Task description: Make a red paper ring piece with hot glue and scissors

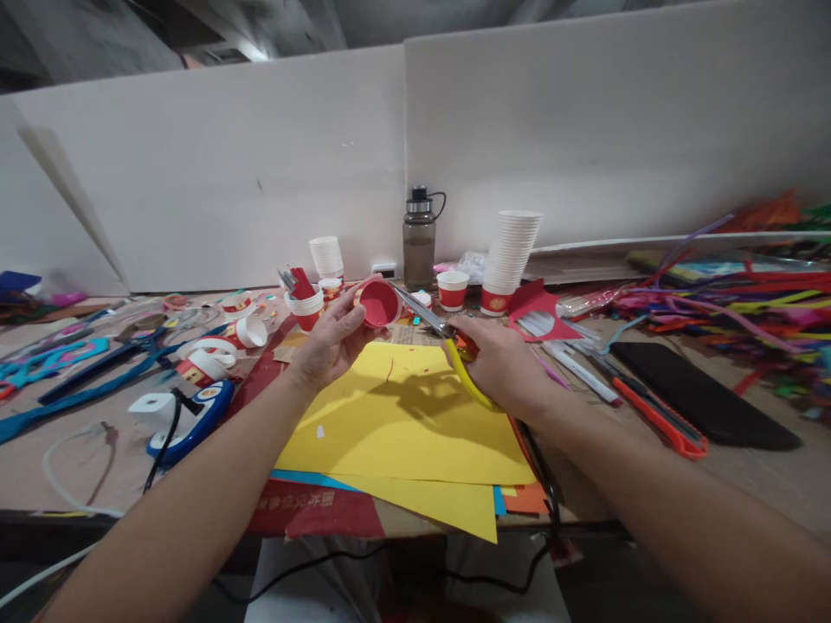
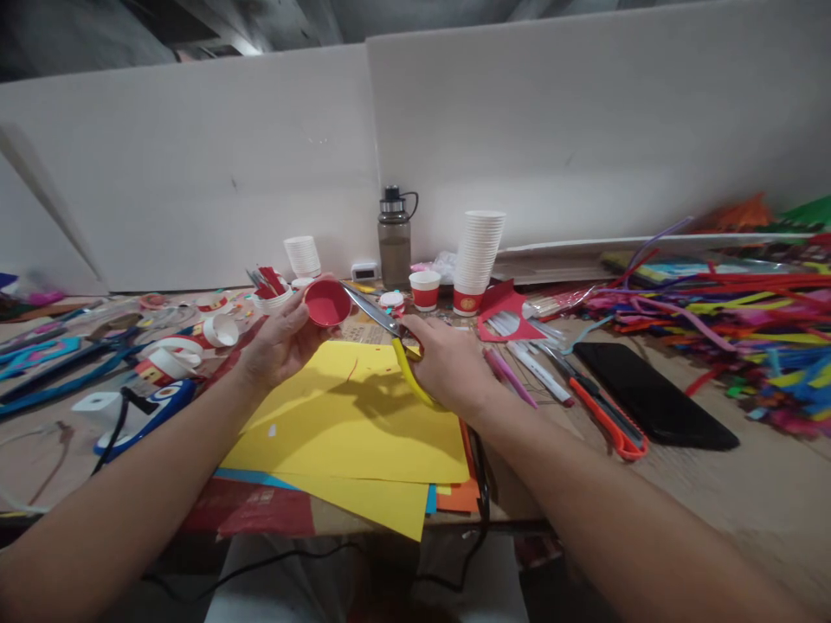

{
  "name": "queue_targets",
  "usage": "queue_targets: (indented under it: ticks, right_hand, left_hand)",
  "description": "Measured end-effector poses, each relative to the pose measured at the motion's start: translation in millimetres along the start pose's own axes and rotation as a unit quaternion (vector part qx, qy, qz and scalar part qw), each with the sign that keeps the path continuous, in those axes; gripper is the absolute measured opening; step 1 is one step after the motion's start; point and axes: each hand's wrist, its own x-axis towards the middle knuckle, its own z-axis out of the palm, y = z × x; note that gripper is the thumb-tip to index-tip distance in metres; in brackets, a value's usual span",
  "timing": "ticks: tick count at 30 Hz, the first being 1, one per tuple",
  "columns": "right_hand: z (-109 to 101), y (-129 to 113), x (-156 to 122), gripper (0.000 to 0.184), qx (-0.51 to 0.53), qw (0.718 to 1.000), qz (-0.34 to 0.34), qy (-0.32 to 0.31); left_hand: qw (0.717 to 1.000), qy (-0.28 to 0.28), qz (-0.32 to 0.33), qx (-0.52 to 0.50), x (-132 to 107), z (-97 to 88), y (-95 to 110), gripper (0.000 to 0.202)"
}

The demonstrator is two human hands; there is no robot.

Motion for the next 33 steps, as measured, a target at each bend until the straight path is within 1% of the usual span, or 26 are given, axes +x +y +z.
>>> queue_targets:
  ticks: [4, 7, 12, 15, 21, 25, 30, 33]
  right_hand:
    - [3.3, 1.3, -0.1, 0.035, 0.064, 0.998, -0.017, 0.002]
    - [3.7, 0.7, -0.1, 0.038, 0.085, 0.996, -0.030, -0.008]
    - [4.6, 1.0, -1.1, 0.046, 0.049, 0.998, -0.016, -0.025]
    - [4.9, 2.0, -1.9, 0.046, 0.032, 0.999, -0.015, -0.026]
    - [4.0, 2.7, -2.5, 0.044, 0.016, 0.999, -0.024, -0.030]
    - [1.9, 0.4, -2.6, 0.041, 0.003, 0.999, -0.018, -0.041]
    - [-1.7, -2.8, -3.0, 0.040, -0.008, 0.999, -0.017, -0.038]
    - [-3.7, -4.4, -2.8, 0.039, -0.009, 0.999, -0.022, -0.038]
  left_hand:
    - [1.000, -0.008, 0.001, 0.001, 0.3, 0.8, -0.2, 0.047]
    - [1.000, -0.010, 0.010, 0.003, 1.3, -0.3, -1.7, 0.051]
    - [0.999, -0.029, 0.001, 0.014, 0.5, 0.8, -3.5, 0.053]
    - [0.999, -0.032, -0.002, 0.017, -0.4, 2.0, -3.3, 0.053]
    - [1.000, -0.024, -0.008, 0.003, -0.6, -0.8, -3.8, 0.049]
    - [1.000, -0.017, -0.009, 0.000, -0.7, -2.2, -4.3, 0.046]
    - [1.000, -0.011, -0.005, -0.008, -0.5, 0.0, -3.2, 0.050]
    - [1.000, 0.002, -0.002, -0.013, 0.2, 0.1, -2.6, 0.053]
